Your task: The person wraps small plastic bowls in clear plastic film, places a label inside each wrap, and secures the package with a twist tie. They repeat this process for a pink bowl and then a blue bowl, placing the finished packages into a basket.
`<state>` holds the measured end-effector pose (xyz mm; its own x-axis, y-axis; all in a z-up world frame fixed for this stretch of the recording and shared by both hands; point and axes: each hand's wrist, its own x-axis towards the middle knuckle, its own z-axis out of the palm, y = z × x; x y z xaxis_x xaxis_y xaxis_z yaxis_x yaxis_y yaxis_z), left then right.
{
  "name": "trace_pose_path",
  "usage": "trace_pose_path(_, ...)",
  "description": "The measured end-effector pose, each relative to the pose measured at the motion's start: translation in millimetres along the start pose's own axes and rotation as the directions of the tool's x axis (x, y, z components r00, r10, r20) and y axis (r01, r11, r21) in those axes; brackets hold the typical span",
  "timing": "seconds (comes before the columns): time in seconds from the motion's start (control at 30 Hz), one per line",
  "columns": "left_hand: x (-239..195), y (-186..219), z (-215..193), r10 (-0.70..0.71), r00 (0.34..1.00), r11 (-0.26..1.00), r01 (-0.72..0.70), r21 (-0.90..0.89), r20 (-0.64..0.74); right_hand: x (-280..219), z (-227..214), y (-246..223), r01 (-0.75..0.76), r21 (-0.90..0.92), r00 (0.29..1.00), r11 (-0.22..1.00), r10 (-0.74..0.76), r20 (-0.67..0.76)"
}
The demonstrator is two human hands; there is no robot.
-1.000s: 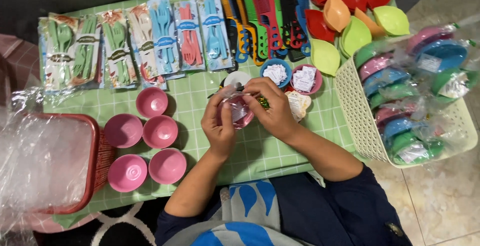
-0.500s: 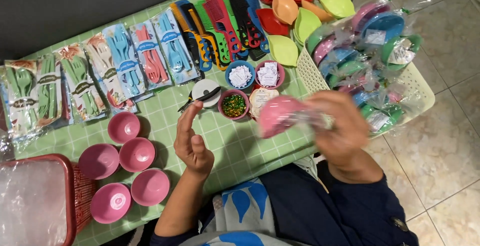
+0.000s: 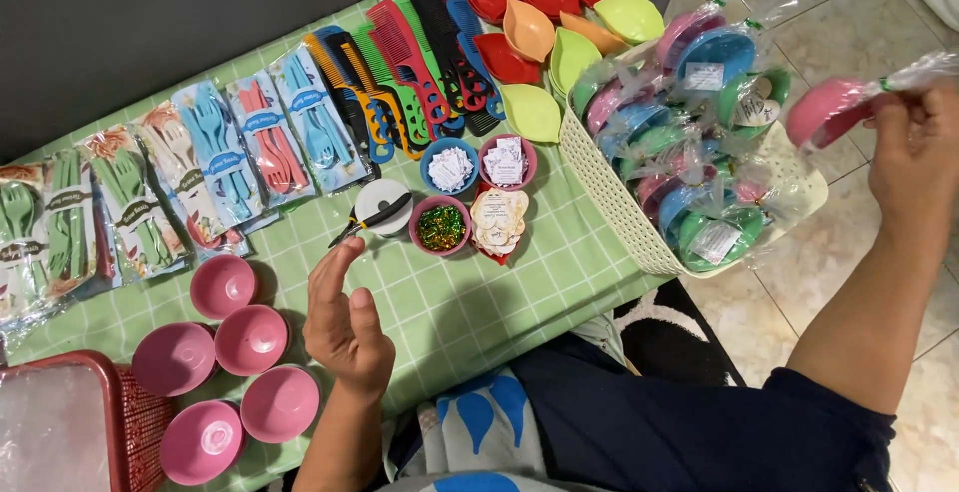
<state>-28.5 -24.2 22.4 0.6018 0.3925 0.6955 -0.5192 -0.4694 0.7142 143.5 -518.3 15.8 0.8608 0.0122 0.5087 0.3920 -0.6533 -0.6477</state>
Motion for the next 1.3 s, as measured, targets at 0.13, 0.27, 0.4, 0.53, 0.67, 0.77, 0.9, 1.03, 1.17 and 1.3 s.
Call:
trace_pose_path(0.13, 0.5, -2.7, 4.8, -0.006, 1.000, 1.000, 0.006, 0.003, 0.018, 9.6, 10.0, -9.3, 0.111, -0.156, 0.992, 0.982, -0.119, -0.044)
trace_pose_path(0.27, 0.3, -5.5, 5.2, -0.025, 0.999, 0.999, 0.024, 0.026, 0.026, 12.5, 21.5, -21.2, 0.221, -0.222, 0.975, 0.950, -0.209, 0.077)
trace_pose_path(0.4, 0.3, -7.9, 6.0, -0.051, 0.997, 0.998, 0.049, 0.029, 0.054, 11.0, 34.6, -34.4, 0.125, -0.167, 0.989, 0.978, -0.108, 0.103)
trace_pose_path(0.53, -0.2, -11.5, 5.9, -0.062, 0.996, 0.998, 0.061, 0.014, 0.061, 14.1, 40.1, -104.5, -0.031, -0.218, 0.987, 0.975, 0.063, 0.145)
trace_pose_path(0.67, -1.1, -11.5, 3.5, -0.069, 0.996, 0.998, 0.068, 0.012, 0.055, 21.8, 56.6, -165.0, -0.298, -0.386, 0.910, 0.873, 0.382, 0.161)
trace_pose_path(0.77, -0.9, -10.2, 1.3, -0.074, 0.996, 0.997, 0.073, 0.014, 0.047, 24.9, 64.3, -167.1, -0.303, -0.463, 0.902, 0.833, 0.407, 0.143)
trace_pose_path(0.9, 0.8, -10.8, -0.1, -0.073, 0.997, 0.997, 0.073, -0.005, 0.026, 33.9, 71.2, -162.7, -0.333, -0.551, 0.866, 0.765, 0.480, 0.143)
trace_pose_path(1.03, 1.6, -12.2, -1.4, -0.087, 0.996, 0.996, 0.087, -0.003, 0.034, 39.7, 75.3, -156.5, -0.228, -0.610, 0.892, 0.759, 0.413, 0.181)
trace_pose_path(1.17, 1.1, -14.9, -3.0, -0.091, 0.996, 0.996, 0.091, 0.001, 0.027, 42.6, 80.5, -154.8, -0.312, -0.521, 0.899, 0.794, 0.424, 0.108)
trace_pose_path(1.3, 1.3, -15.2, -4.1, -0.096, 0.995, 0.995, 0.096, -0.007, 0.029, 43.4, 87.8, -147.6, -0.267, -0.613, 0.895, 0.743, 0.427, 0.129)
